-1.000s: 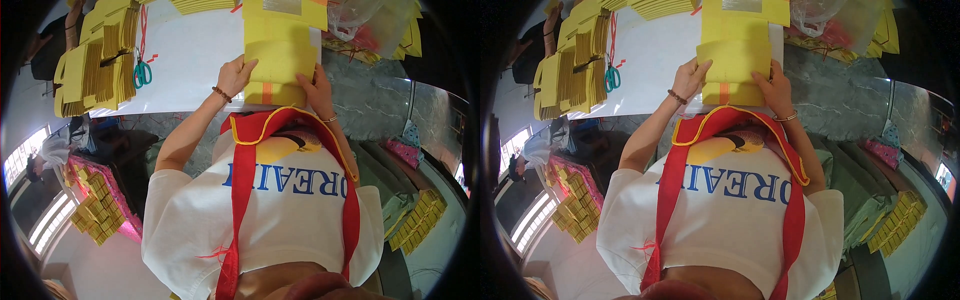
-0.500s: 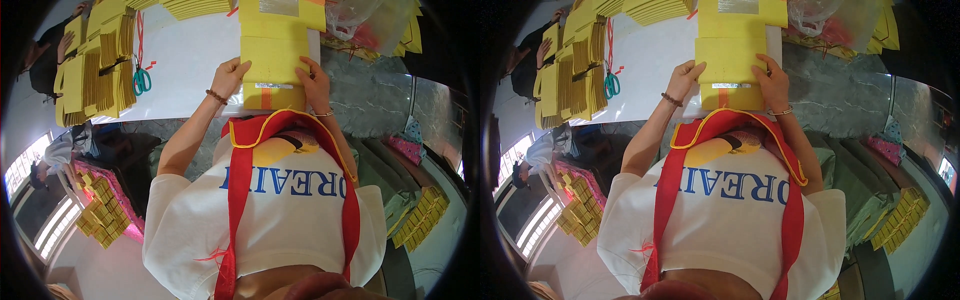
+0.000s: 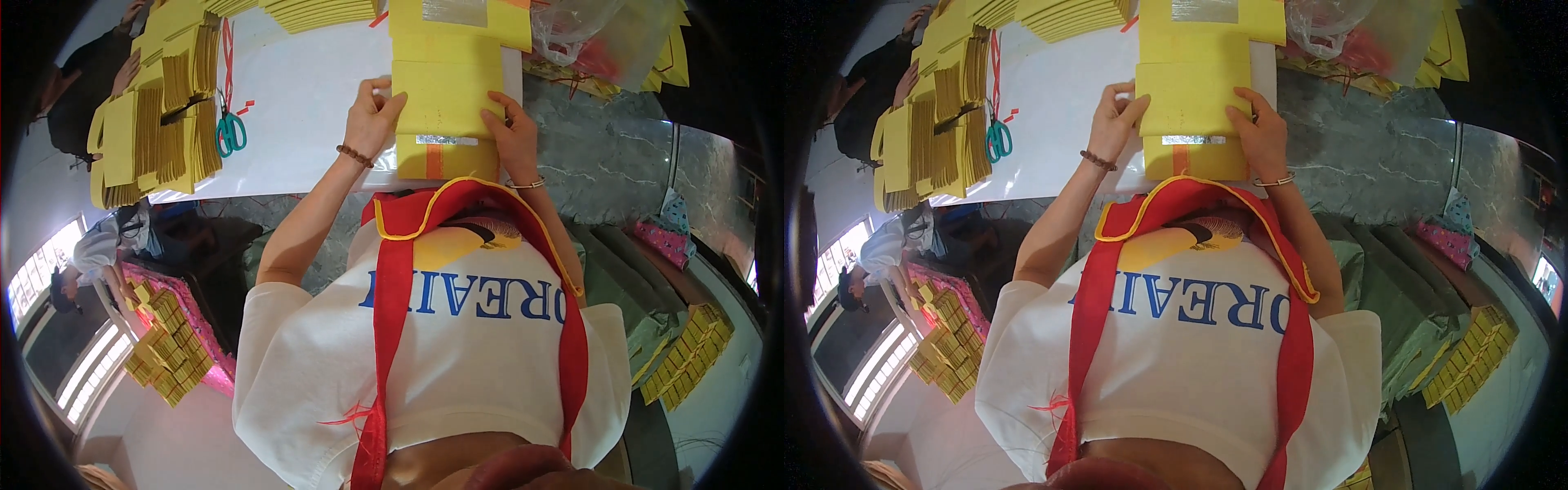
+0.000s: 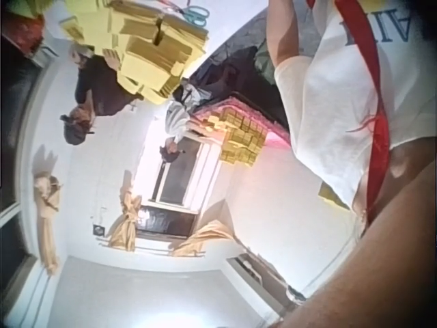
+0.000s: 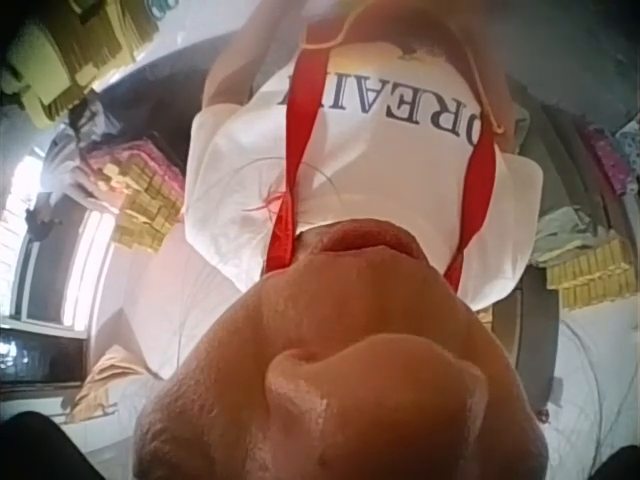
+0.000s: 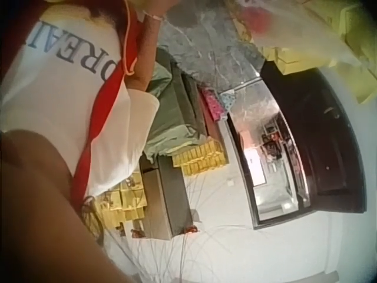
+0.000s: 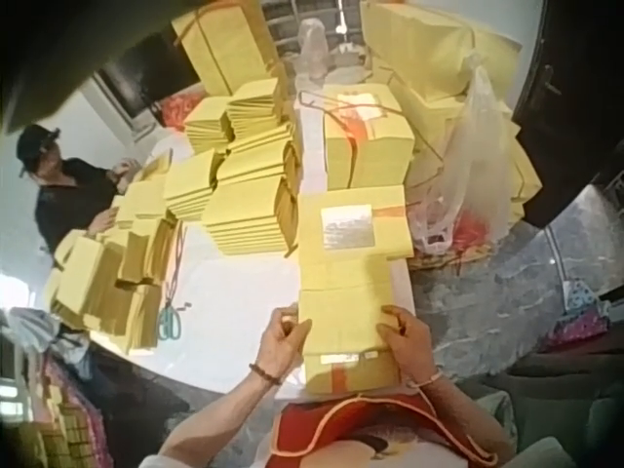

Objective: Folding stacks of joss paper with silver foil inlays.

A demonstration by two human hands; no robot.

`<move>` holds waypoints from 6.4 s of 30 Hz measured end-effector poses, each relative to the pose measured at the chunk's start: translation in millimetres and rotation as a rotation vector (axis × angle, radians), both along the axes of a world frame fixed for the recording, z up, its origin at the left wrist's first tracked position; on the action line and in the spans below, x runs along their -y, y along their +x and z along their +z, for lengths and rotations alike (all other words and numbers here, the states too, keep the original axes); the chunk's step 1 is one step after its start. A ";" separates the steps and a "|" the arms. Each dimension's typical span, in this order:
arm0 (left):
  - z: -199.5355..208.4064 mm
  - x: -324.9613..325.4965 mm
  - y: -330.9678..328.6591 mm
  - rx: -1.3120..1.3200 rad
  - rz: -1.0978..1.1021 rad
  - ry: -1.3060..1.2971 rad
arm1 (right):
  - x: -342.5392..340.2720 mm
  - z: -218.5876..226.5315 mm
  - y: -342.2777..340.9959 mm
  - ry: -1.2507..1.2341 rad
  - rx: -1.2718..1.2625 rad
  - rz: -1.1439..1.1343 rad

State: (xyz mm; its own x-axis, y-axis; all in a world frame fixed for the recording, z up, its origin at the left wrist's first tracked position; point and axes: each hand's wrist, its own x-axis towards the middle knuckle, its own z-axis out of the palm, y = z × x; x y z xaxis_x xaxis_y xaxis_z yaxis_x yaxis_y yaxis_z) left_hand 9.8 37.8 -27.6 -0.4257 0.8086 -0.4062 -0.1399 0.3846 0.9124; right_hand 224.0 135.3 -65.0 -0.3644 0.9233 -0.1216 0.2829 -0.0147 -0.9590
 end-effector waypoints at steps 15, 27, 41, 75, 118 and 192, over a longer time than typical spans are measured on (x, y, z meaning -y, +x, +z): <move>-3.8 -26.2 48.7 -1.400 -0.523 0.308 | 5.8 9.9 -4.8 0.017 0.015 -0.039; -15.0 -24.1 50.3 -1.400 -0.553 0.288 | 42.5 14.5 20.8 0.838 0.627 0.485; -19.0 -6.1 27.3 -1.247 -0.642 0.513 | 44.7 7.6 16.4 0.811 0.636 0.502; 40.0 7.8 -27.2 -1.594 -0.306 0.523 | 26.6 24.0 33.4 -0.140 -0.374 -0.142; -33.7 23.7 -129.7 -1.530 -0.531 0.058 | 39.6 11.6 29.3 -0.025 -0.360 -0.127; -10.3 10.6 -9.3 -0.861 -0.517 0.502 | 19.4 -15.8 27.8 0.128 -0.226 0.121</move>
